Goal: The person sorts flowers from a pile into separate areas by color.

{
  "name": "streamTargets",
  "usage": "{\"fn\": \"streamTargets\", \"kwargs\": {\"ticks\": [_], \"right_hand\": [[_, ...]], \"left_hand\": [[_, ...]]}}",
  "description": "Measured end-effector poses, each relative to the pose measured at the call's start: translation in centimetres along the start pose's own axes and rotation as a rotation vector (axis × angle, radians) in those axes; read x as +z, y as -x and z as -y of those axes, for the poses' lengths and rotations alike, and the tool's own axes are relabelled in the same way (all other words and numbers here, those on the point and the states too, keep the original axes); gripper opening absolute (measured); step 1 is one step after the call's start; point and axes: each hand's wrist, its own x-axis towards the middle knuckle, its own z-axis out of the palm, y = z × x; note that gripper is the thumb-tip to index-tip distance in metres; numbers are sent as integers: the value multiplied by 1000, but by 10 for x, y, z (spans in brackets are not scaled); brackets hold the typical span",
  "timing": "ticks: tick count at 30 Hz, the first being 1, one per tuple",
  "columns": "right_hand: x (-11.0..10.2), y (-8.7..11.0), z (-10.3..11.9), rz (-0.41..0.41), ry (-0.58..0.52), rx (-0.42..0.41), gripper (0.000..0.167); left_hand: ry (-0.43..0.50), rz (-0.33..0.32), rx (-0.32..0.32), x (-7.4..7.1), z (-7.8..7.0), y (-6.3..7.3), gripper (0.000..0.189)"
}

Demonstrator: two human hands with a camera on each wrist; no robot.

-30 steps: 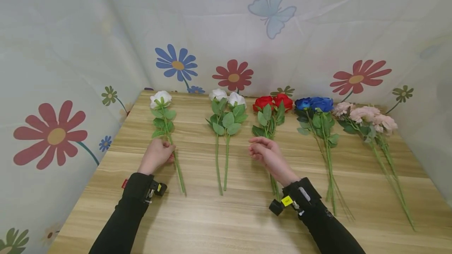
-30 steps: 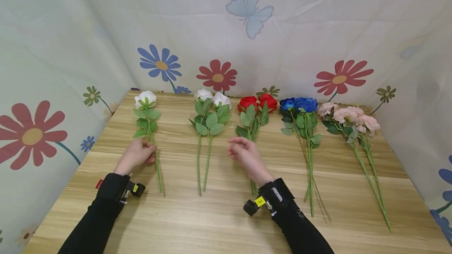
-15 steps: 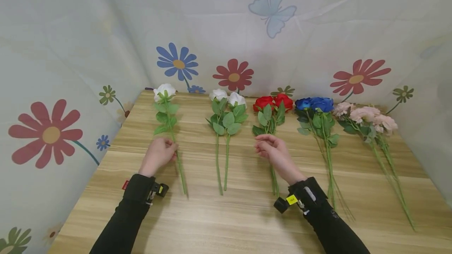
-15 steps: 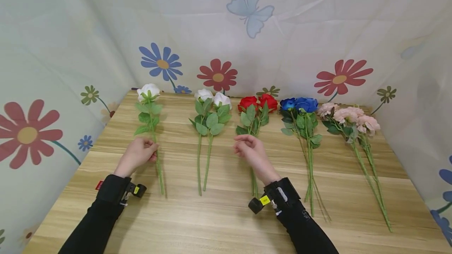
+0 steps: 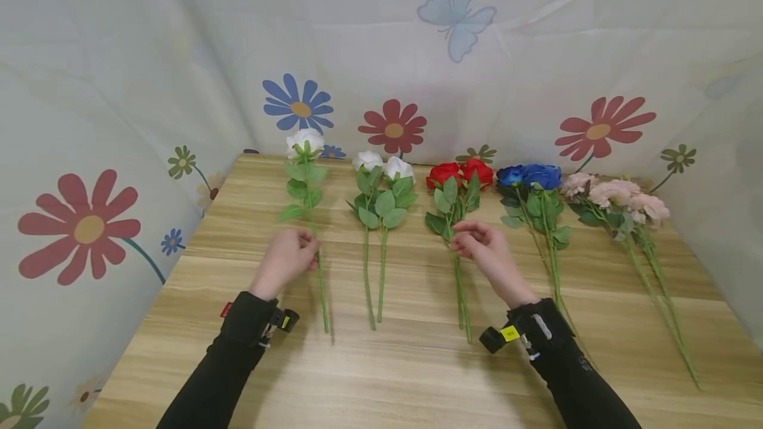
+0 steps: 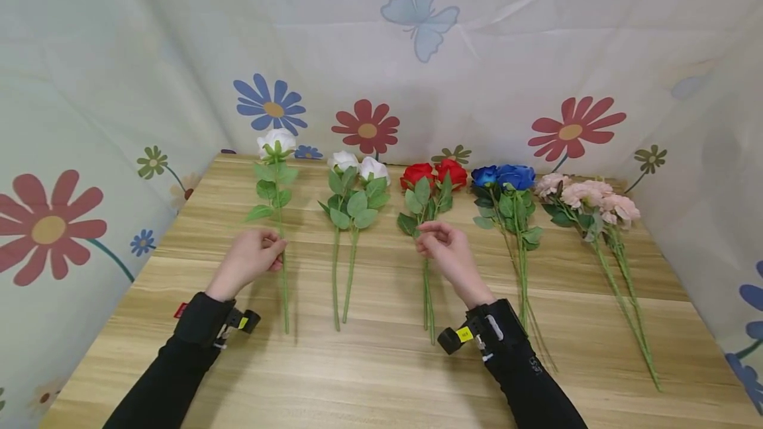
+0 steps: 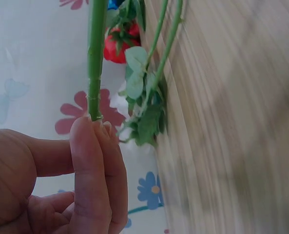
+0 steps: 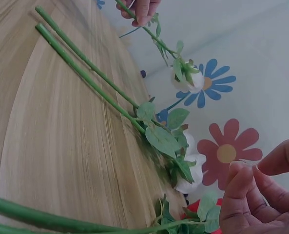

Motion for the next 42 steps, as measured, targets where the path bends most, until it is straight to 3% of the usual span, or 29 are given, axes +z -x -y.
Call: {"fn": "streamTargets", "kwargs": {"ticks": [13,22,28,35,42], "right_hand": [[-8,5,-4,-12,12,-11,33],[-8,5,-6,-5,22,-15,33],[-8,4,-7,12,22,-12,33],[-8,4,-9,33,17,1,32],[-9,5,-8,36,25,4,33]], "left_hand": [[-64,32,133,31,-38,-1,24],[-58,58,157,56,-55,-4,19],[-66,73,167,69,-55,-10,20],[-171,86,155,83,-41,-20,32],[-203,75,143,83,-41,-19,41]]}}
